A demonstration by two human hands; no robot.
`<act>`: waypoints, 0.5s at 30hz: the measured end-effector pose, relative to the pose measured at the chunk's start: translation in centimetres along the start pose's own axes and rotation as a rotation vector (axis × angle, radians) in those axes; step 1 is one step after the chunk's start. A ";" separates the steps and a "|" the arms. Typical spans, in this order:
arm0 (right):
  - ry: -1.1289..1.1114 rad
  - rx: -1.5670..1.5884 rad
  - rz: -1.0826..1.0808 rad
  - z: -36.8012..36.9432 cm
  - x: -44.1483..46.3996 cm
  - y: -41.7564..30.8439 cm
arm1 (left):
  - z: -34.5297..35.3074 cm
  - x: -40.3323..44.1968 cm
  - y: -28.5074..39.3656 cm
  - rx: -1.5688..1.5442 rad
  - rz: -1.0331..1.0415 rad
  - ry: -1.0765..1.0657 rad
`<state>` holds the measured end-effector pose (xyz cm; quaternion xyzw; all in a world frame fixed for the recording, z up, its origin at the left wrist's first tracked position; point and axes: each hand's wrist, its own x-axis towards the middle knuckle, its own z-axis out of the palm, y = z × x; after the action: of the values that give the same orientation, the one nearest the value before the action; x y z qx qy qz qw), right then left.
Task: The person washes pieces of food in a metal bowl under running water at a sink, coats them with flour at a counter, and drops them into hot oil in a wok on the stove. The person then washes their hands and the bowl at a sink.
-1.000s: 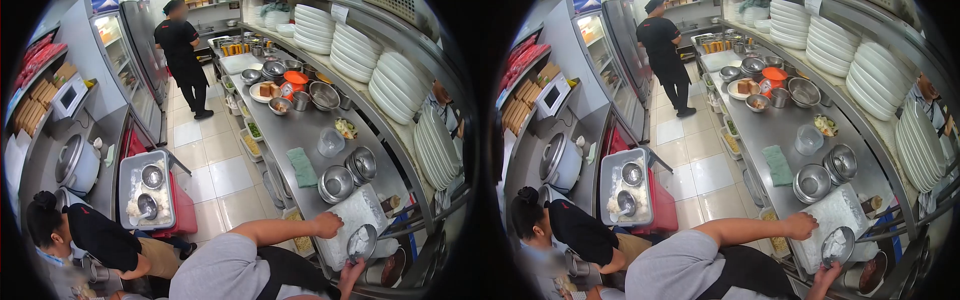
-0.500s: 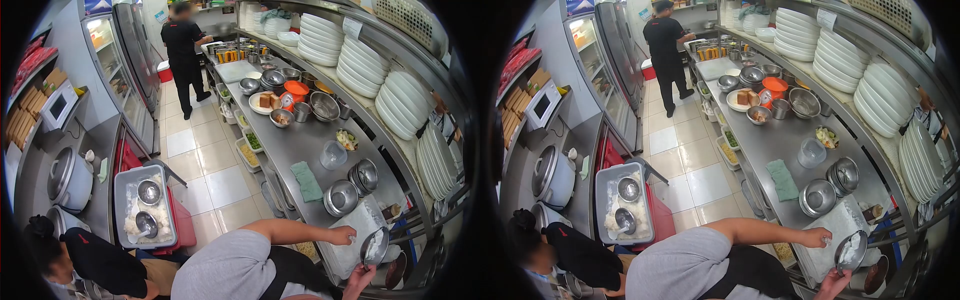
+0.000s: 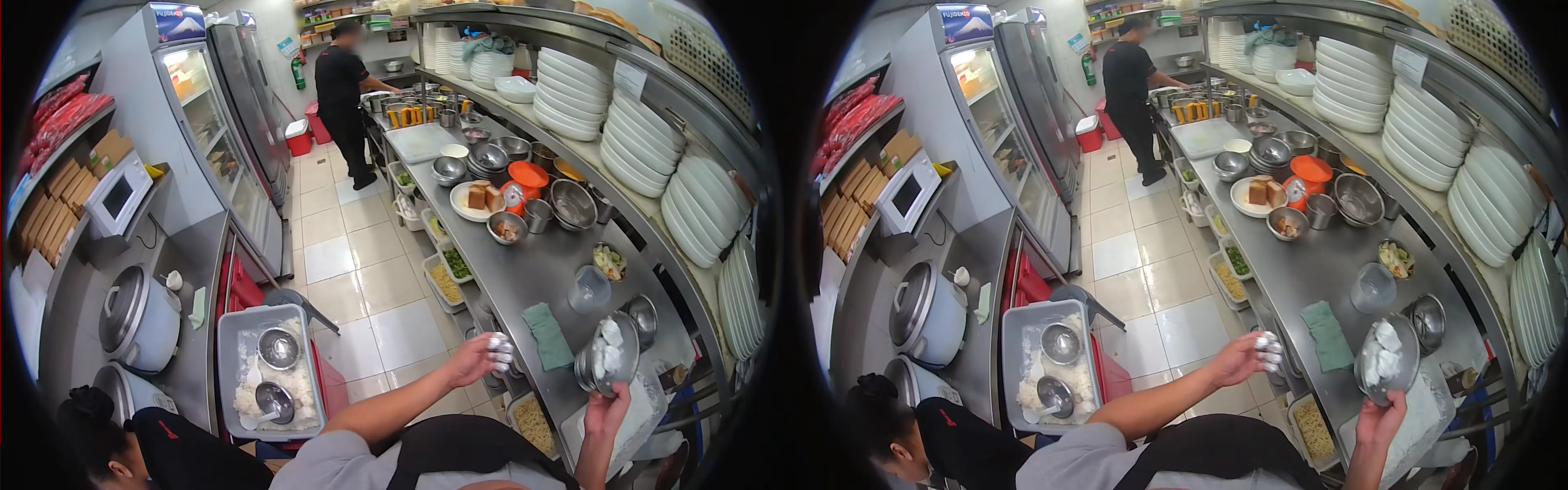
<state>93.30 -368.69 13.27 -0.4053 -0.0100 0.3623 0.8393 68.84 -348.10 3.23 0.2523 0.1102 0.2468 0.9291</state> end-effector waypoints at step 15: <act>-0.328 -0.106 0.385 20.8 13.7 19.8 | -17.7 0.0 17.6 -0.206 0.363 0.553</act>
<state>85.09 -338.15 9.83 -0.3791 -0.0877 0.5753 0.7195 55.93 -327.49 -2.60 0.0962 0.2856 0.4768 0.8257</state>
